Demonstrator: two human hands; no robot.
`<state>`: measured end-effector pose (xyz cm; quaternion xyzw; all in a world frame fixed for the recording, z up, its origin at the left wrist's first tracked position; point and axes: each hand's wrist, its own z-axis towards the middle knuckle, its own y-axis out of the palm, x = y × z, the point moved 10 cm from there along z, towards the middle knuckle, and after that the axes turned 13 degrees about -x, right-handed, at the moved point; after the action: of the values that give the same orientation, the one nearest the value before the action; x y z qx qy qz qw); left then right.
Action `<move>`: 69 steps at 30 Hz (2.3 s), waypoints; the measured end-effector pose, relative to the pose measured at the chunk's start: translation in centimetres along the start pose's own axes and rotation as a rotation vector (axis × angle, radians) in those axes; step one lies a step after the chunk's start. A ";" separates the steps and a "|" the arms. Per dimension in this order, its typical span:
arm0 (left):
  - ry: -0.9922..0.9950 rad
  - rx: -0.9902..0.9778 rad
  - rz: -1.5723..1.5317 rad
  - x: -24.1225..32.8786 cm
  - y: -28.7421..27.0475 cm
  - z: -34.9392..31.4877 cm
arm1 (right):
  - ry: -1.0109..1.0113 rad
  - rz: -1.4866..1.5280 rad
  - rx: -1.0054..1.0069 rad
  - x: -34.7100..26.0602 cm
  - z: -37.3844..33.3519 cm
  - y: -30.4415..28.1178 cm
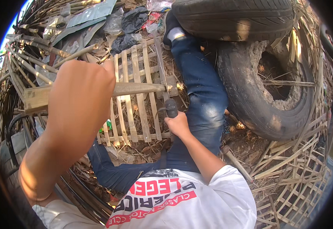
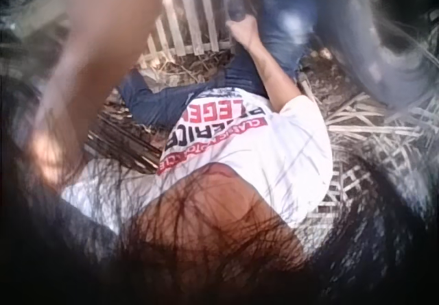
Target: The person builds a bamboo structure by placing bamboo strips onto a frame and hammering nails into them using a hammer.
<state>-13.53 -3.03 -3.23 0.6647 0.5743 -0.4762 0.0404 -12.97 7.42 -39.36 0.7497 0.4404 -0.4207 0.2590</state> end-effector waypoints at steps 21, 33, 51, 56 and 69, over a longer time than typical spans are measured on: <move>0.262 1.844 -0.885 -11.4 5.8 -11.3 | 0.091 0.023 0.025 3.2 2.3 -0.5; 0.960 1.210 -2.472 -2.7 4.7 3.5 | 0.043 -0.119 0.031 0.3 1.5 0.0; 0.567 1.449 -2.106 -4.6 4.6 1.5 | -0.132 -0.130 0.076 -3.9 -0.1 0.3; 0.563 1.450 -2.183 -5.0 5.5 2.1 | -0.072 -0.172 0.133 -2.1 0.4 -0.5; 0.466 1.466 -2.169 -4.5 4.4 1.3 | -0.150 -0.109 0.114 -4.8 0.1 -0.2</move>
<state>-10.27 -8.51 -3.03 -0.1933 0.4157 -0.3401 -0.8211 -14.38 5.34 -35.31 0.7045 0.4354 -0.5134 0.2250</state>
